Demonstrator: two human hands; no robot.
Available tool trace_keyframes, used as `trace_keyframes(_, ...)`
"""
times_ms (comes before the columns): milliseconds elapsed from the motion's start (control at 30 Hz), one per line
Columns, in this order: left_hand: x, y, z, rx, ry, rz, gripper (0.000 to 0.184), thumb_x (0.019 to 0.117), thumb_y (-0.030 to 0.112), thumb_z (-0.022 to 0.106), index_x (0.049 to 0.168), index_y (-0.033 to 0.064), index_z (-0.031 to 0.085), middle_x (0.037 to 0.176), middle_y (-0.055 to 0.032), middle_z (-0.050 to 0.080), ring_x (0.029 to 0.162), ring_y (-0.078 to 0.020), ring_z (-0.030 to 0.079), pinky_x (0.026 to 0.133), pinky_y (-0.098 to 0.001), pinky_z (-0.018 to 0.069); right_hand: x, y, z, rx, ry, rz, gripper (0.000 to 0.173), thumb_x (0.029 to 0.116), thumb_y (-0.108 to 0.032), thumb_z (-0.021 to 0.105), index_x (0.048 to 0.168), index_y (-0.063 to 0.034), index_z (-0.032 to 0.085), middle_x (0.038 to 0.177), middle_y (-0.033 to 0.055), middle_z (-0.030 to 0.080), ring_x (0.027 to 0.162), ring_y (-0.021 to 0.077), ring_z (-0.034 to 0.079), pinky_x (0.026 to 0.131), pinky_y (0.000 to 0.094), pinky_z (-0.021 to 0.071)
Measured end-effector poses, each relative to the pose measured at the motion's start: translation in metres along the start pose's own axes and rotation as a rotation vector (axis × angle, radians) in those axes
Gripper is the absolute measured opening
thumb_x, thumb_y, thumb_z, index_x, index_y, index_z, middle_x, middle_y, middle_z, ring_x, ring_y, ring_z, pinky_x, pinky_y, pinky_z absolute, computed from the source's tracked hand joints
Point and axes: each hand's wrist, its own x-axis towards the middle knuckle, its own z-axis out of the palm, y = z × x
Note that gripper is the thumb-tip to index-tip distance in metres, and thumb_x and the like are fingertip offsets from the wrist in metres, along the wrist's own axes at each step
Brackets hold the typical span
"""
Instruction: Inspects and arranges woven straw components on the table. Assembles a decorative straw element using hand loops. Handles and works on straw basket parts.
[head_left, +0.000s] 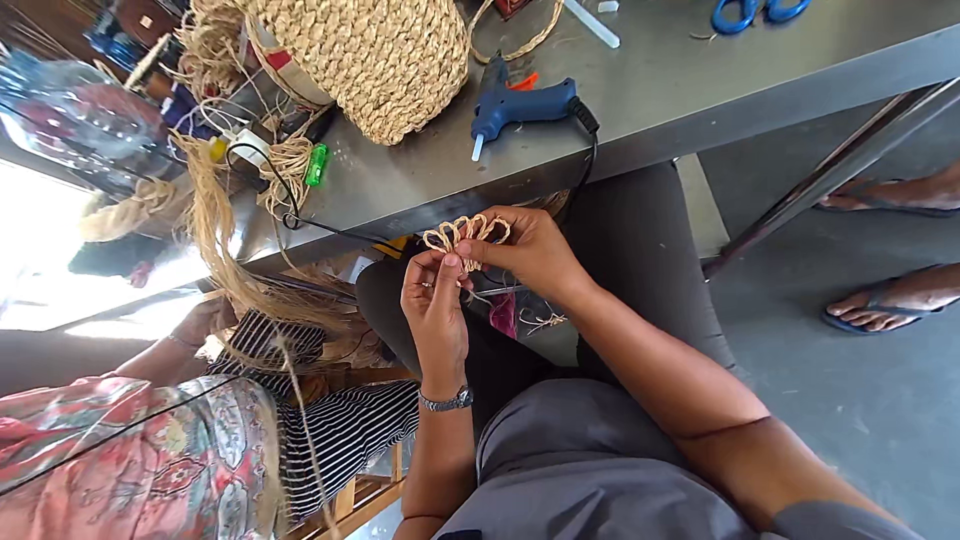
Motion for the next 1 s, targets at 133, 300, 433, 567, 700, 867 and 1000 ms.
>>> trace_keyframes(133,-0.001,0.0,0.002,-0.013,0.005,0.007,0.009,0.102,0.014,0.063,0.11,0.0114,0.064,0.097,-0.0009,0.065,0.08,-0.0084,0.065,0.075,-0.025,0.0579,-0.001,-0.002,-0.001,-0.016,-0.006,-0.011,0.017,0.0892,-0.005,0.078,0.103,0.0017,0.072,0.088,0.0064,0.073,0.073,0.0093,0.069,0.068,0.0248,0.0609)
trace_keyframes(300,0.0,0.002,-0.003,0.028,-0.053,0.008,0.008,0.1006,0.014,0.065,0.109,0.0126,0.066,0.095,0.0007,0.064,0.08,-0.0078,0.063,0.076,-0.025,0.0574,-0.002,-0.002,-0.001,-0.037,0.007,-0.016,0.016,0.089,-0.006,0.079,0.102,0.0011,0.072,0.087,0.0057,0.073,0.073,0.0085,0.069,0.068,0.0249,0.061)
trace_keyframes(433,0.0,0.002,-0.009,0.019,-0.089,-0.025,0.013,0.0994,0.013,0.066,0.112,0.0123,0.066,0.098,0.0007,0.064,0.083,-0.0082,0.064,0.079,-0.0263,0.0576,0.0,0.001,-0.001,-0.025,0.004,0.006,0.017,0.0907,-0.006,0.077,0.105,0.0009,0.071,0.088,0.0057,0.073,0.073,0.0093,0.069,0.069,0.0257,0.0612)
trace_keyframes(567,0.0,0.002,-0.009,-0.007,-0.099,-0.065,0.018,0.098,0.011,0.067,0.116,0.0111,0.066,0.101,-0.0008,0.066,0.084,-0.009,0.065,0.078,-0.0263,0.0579,0.0,0.0,-0.001,0.009,-0.002,0.027,0.017,0.0917,-0.005,0.076,0.107,0.0013,0.07,0.091,0.0061,0.073,0.077,0.0095,0.07,0.072,0.026,0.0613)
trace_keyframes(700,0.001,0.004,-0.009,0.035,-0.103,-0.053,0.016,0.0979,0.011,0.068,0.114,0.0114,0.067,0.101,-0.0005,0.066,0.084,-0.0085,0.065,0.079,-0.0261,0.0579,-0.001,0.001,0.003,0.028,0.041,0.028,0.017,0.0912,-0.003,0.076,0.106,0.0016,0.07,0.092,0.0059,0.073,0.078,0.0092,0.07,0.073,0.0254,0.0617)
trace_keyframes(867,0.0,0.004,-0.007,0.059,-0.077,-0.012,0.021,0.0975,0.011,0.069,0.118,0.0117,0.064,0.102,-0.0013,0.066,0.081,-0.0083,0.065,0.07,-0.0231,0.0576,0.0,0.002,0.002,0.042,0.028,0.02,0.016,0.0912,-0.004,0.076,0.105,0.0019,0.07,0.091,0.0061,0.073,0.078,0.0091,0.07,0.073,0.0249,0.061)
trace_keyframes(1000,0.0,0.002,-0.008,0.05,-0.078,-0.017,0.024,0.0982,0.012,0.068,0.121,0.0111,0.062,0.103,-0.0025,0.065,0.08,-0.0094,0.065,0.069,-0.0237,0.0584,0.0,0.001,-0.002,-0.021,-0.007,0.031,0.015,0.0907,-0.007,0.078,0.102,0.0005,0.071,0.086,0.0044,0.072,0.073,0.008,0.068,0.07,0.0237,0.0602)
